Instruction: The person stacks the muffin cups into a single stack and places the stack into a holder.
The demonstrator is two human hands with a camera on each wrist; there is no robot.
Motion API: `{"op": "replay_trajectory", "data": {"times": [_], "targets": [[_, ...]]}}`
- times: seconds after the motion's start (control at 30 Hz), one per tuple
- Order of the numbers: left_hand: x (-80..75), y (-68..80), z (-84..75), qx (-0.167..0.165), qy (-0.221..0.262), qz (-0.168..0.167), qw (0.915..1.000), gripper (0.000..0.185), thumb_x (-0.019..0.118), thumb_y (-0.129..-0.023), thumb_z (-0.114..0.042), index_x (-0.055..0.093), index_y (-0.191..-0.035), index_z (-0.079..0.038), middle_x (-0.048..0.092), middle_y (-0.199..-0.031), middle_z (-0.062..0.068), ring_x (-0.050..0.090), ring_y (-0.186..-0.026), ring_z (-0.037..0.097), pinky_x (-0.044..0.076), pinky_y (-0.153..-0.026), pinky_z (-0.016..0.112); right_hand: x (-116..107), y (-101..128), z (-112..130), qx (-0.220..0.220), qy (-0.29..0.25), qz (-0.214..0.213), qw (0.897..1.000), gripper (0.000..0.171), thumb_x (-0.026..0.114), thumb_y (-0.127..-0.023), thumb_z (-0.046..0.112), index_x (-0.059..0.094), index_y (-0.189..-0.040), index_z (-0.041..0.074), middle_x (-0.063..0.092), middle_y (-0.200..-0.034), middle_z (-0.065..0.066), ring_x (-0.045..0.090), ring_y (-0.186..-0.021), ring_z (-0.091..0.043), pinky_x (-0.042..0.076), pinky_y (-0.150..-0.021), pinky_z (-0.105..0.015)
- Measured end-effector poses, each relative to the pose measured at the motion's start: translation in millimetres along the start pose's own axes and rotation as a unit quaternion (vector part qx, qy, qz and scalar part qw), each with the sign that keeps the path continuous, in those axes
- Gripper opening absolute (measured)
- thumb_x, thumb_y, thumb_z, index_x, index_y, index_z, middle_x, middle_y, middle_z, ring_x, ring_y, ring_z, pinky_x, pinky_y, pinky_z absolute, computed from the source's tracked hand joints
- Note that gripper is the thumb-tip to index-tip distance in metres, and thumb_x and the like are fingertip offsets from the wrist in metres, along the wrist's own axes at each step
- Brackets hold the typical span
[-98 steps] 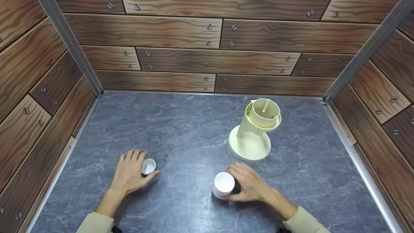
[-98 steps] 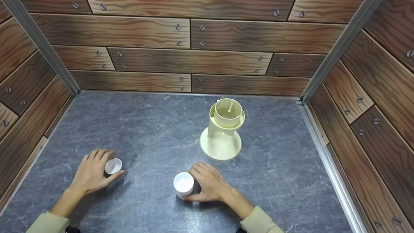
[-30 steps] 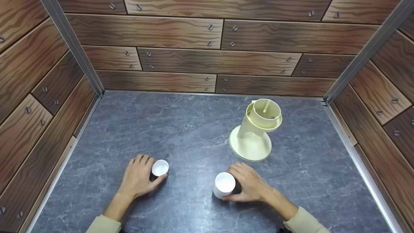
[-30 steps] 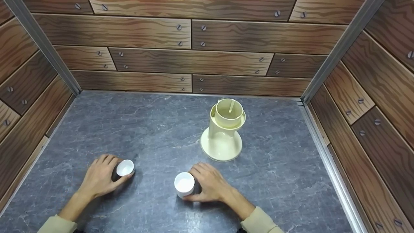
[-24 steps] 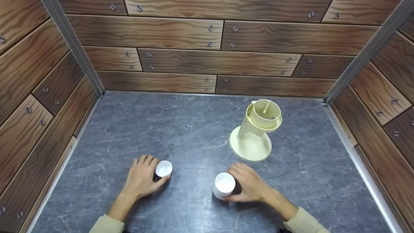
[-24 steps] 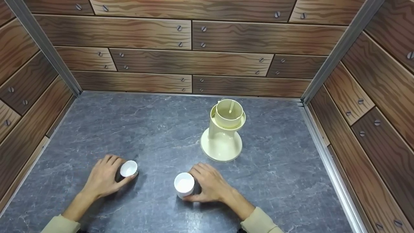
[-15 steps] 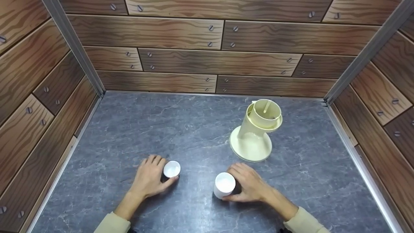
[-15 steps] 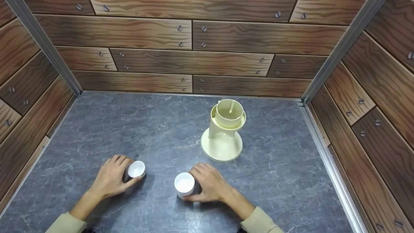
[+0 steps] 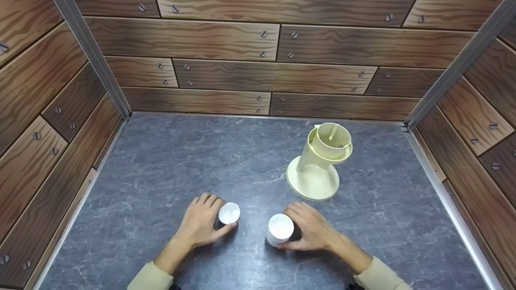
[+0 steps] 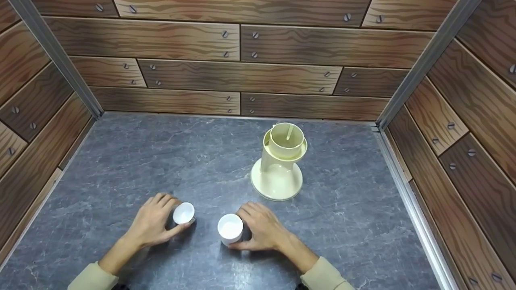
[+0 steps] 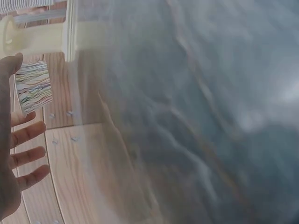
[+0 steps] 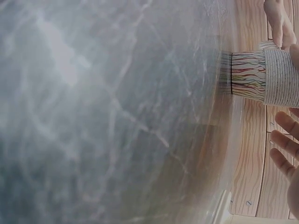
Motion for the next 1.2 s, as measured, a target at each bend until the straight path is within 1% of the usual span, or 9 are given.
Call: {"op": "replay_trajectory", "data": {"times": [0.07, 0.2, 0.3, 0.5, 0.7, 0.87, 1.2], "targets": [[-1.1, -2.9, -4.5, 0.005, 0.004, -0.005, 1.0, 0.059, 0.069, -0.084, -0.066, 0.066, -0.11, -0.013, 0.062, -0.103, 0.003, 0.057, -0.099, 0.026, 0.048, -0.076, 0.043, 0, 0, 0, -0.001, -0.001, 0.001, 1.0, 0.067, 0.083, -0.07, 0.066, 0.063, -0.107, 0.014, 0.06, -0.102, 0.006, 0.056, -0.092, -0.014, 0.047, -0.08, -0.034], [-2.6, -8.0, -13.2, 0.013, 0.013, -0.006, 0.9998, 0.06, 0.069, -0.084, -0.066, 0.066, -0.111, -0.013, 0.062, -0.104, 0.003, 0.057, -0.098, 0.025, 0.049, -0.077, 0.043, -1, 0, 1, -0.003, 0.0, -0.001, 1.0, 0.067, 0.083, -0.07, 0.066, 0.063, -0.107, 0.014, 0.06, -0.102, 0.006, 0.056, -0.092, -0.014, 0.047, -0.081, -0.034], [-2.1, -10.8, -18.0, 0.016, 0.016, 0.001, 0.9997, 0.06, 0.068, -0.084, -0.067, 0.066, -0.113, -0.014, 0.062, -0.105, 0.003, 0.057, -0.099, 0.024, 0.05, -0.079, 0.044, -1, 0, 0, -0.003, 0.001, -0.001, 1.0, 0.066, 0.083, -0.07, 0.066, 0.063, -0.107, 0.015, 0.06, -0.102, 0.006, 0.056, -0.092, -0.014, 0.047, -0.081, -0.033], [-0.3, -15.6, -25.6, 0.022, 0.026, -0.003, 0.9994, 0.059, 0.068, -0.084, -0.067, 0.066, -0.112, -0.015, 0.062, -0.106, 0.002, 0.057, -0.1, 0.023, 0.051, -0.084, 0.045, -1, 0, 0, -0.001, 0.002, 0.0, 1.0, 0.067, 0.085, -0.069, 0.065, 0.063, -0.107, 0.015, 0.06, -0.102, 0.006, 0.056, -0.091, -0.014, 0.047, -0.08, -0.034], [-0.5, -20.6, -34.0, 0.035, 0.043, -0.016, 0.9983, 0.057, 0.068, -0.085, -0.065, 0.066, -0.113, -0.016, 0.062, -0.106, 0.001, 0.058, -0.1, 0.022, 0.052, -0.081, 0.044, -1, -1, 0, -0.006, -0.001, -0.008, 1.0, 0.067, 0.085, -0.068, 0.065, 0.063, -0.106, 0.014, 0.06, -0.102, 0.006, 0.056, -0.091, -0.014, 0.047, -0.081, -0.033], [-3.7, -25.8, -40.4, 0.048, 0.047, -0.023, 0.9974, 0.058, 0.064, -0.086, -0.068, 0.066, -0.113, -0.017, 0.063, -0.107, 0.001, 0.058, -0.101, 0.022, 0.052, -0.081, 0.042, -2, -1, 1, -0.012, -0.004, -0.017, 1.0, 0.066, 0.085, -0.069, 0.064, 0.063, -0.106, 0.014, 0.06, -0.102, 0.006, 0.057, -0.091, -0.015, 0.047, -0.081, -0.033], [-13.1, -35.3, -53.3, 0.071, 0.07, -0.039, 0.9942, 0.056, 0.066, -0.085, -0.065, 0.067, -0.112, -0.017, 0.063, -0.107, 0.0, 0.058, -0.102, 0.02, 0.051, -0.083, 0.041, -2, -1, 0, -0.013, -0.003, -0.015, 1.0, 0.066, 0.085, -0.07, 0.065, 0.063, -0.106, 0.014, 0.059, -0.101, 0.007, 0.056, -0.09, -0.014, 0.047, -0.079, -0.033]]}}
Point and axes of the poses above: each hand's wrist, its own y-axis away from the middle knuckle, its own x-axis out of the palm, z = x × y, the point moved 5 cm from there along -y, towards the middle knuckle
